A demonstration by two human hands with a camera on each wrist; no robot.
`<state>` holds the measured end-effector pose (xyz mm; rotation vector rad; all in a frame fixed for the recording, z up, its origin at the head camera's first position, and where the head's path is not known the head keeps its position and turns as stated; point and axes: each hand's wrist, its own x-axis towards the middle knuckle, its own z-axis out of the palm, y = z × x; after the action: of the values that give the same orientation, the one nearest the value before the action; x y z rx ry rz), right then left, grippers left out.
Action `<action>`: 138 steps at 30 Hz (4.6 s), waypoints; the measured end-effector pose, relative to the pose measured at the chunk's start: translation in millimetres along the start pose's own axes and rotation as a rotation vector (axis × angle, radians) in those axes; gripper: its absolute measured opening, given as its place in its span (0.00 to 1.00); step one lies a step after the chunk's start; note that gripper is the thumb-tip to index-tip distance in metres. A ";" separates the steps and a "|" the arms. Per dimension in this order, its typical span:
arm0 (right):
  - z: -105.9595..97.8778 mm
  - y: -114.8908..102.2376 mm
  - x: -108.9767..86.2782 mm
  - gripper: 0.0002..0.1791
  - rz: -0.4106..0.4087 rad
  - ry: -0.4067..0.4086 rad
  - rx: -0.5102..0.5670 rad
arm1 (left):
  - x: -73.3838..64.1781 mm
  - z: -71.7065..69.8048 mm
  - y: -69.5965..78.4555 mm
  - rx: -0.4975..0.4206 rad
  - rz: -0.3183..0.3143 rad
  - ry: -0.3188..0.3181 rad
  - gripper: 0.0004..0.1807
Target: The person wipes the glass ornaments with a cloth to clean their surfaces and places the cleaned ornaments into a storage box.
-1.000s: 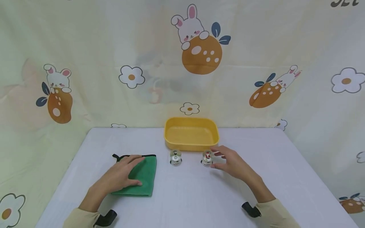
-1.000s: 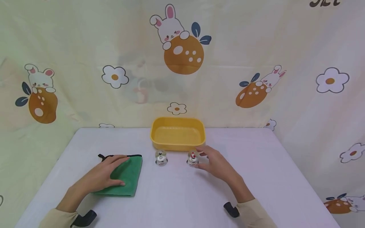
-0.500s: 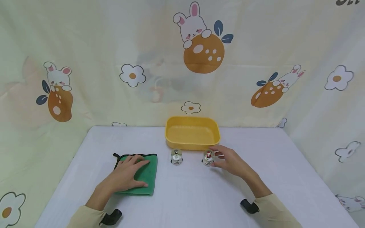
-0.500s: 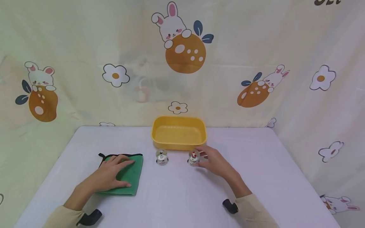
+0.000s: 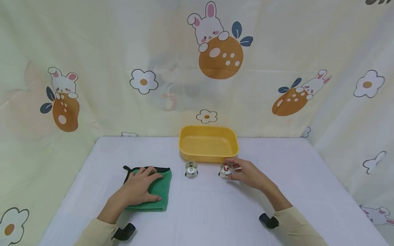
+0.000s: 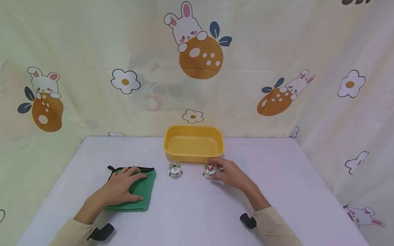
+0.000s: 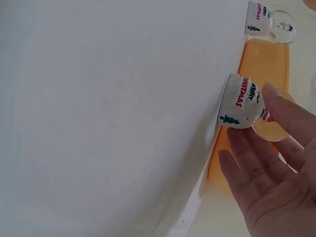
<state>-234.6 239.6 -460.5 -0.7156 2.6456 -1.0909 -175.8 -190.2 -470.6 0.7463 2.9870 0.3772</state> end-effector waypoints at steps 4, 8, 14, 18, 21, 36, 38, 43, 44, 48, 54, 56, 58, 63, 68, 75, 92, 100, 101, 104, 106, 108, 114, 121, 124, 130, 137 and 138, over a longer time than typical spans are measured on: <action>1.3 0.1 1.2 0.33 0.016 -0.011 -0.008 | -0.7 2.4 1.0 -0.009 0.016 0.021 0.31; 2.9 0.2 2.5 0.33 0.033 -0.017 -0.013 | -0.1 5.2 1.8 -0.021 0.040 0.037 0.23; 3.2 1.0 6.9 0.31 0.004 -0.024 -0.020 | -0.2 6.2 0.2 -0.019 0.077 0.084 0.16; 1.8 1.2 10.8 0.29 -0.018 -0.033 -0.019 | -2.7 0.3 -0.9 -0.037 0.076 0.100 0.17; 0.1 -0.4 11.8 0.27 -0.010 -0.042 -0.016 | -3.7 -3.7 -3.4 -0.062 0.089 0.118 0.19; -7.4 -3.2 4.6 0.25 0.021 -0.032 0.011 | -12.6 -20.4 -23.6 -0.382 0.086 0.285 0.19; -8.4 -5.1 3.2 0.25 0.021 -0.022 0.027 | -12.9 -23.0 -24.5 -0.432 0.098 0.315 0.18; -10.7 -14.5 0.4 0.25 0.006 0.004 0.049 | -14.5 -30.6 -23.0 -0.501 0.097 0.372 0.18; -11.0 -17.2 0.1 0.25 0.002 0.008 0.048 | -14.9 -32.5 -22.1 -0.513 0.092 0.386 0.19; -11.5 -31.0 -0.7 0.24 -0.029 0.030 0.042 | -16.3 -40.0 -16.8 -0.576 0.058 0.436 0.19; -12.5 -57.1 -3.4 0.23 -0.099 0.068 0.051 | -14.8 -47.3 -6.6 -0.672 0.067 0.498 0.19; -12.8 -65.0 -4.3 0.23 -0.120 0.075 0.056 | -13.8 -49.9 -1.8 -0.694 0.088 0.515 0.19; -13.2 -72.9 -5.1 0.22 -0.136 0.078 0.070 | -12.2 -53.4 4.2 -0.719 0.110 0.530 0.19; -14.3 -91.1 -6.7 0.21 -0.192 0.088 0.093 | -7.4 -62.6 20.6 -0.750 0.136 0.550 0.18; -16.2 -107.0 -6.9 0.21 -0.255 0.100 0.103 | -1.2 -69.7 31.8 -0.755 0.135 0.570 0.18; -16.2 -124.5 -6.1 0.22 -0.287 0.104 0.094 | 11.7 -76.2 47.4 -0.810 0.189 0.592 0.18; -7.9 -158.2 6.0 0.23 -0.383 0.133 0.127 | 31.2 -82.3 86.1 -0.896 0.291 0.665 0.19; -2.8 -166.2 12.8 0.23 -0.475 0.147 0.139 | 34.5 -78.4 96.5 -0.946 0.308 0.679 0.21; -2.5 -166.5 13.4 0.23 -0.481 0.149 0.134 | 34.9 -77.3 96.9 -0.947 0.309 0.676 0.21; -2.0 -167.1 14.7 0.24 -0.489 0.156 0.125 | 35.3 -75.0 97.9 -0.945 0.313 0.662 0.23; -2.0 -167.3 15.6 0.25 -0.491 0.162 0.119 | 35.6 -73.3 98.4 -0.938 0.314 0.647 0.24; -2.1 -167.4 16.6 0.25 -0.496 0.167 0.113 | 36.3 -71.2 98.6 -0.916 0.313 0.629 0.27; -3.0 -164.8 17.7 0.22 -0.498 0.158 0.099 | 38.5 -65.2 100.8 -0.816 0.337 0.571 0.38; -3.4 -157.3 15.6 0.29 -0.481 0.063 0.151 | 37.2 -62.4 102.1 -0.915 0.382 0.522 0.36; -3.0 -155.2 12.5 0.35 -0.470 -0.003 0.195 | 35.6 -62.7 101.2 -0.953 0.372 0.512 0.35; -1.8 -153.9 10.1 0.40 -0.467 -0.010 0.207 | 32.5 -63.2 97.9 -0.995 0.342 0.505 0.33; 1.0 -156.3 11.8 0.38 -0.476 0.181 0.189 | 28.5 -65.3 95.9 -1.034 0.283 0.503 0.32; 1.1 -156.8 11.7 0.37 -0.475 0.201 0.188 | 28.2 -66.0 95.7 -1.039 0.278 0.507 0.32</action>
<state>-187.7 137.1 -350.9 -1.2957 2.5425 -1.5814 -163.3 -110.1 -382.7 0.9709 2.4091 2.1401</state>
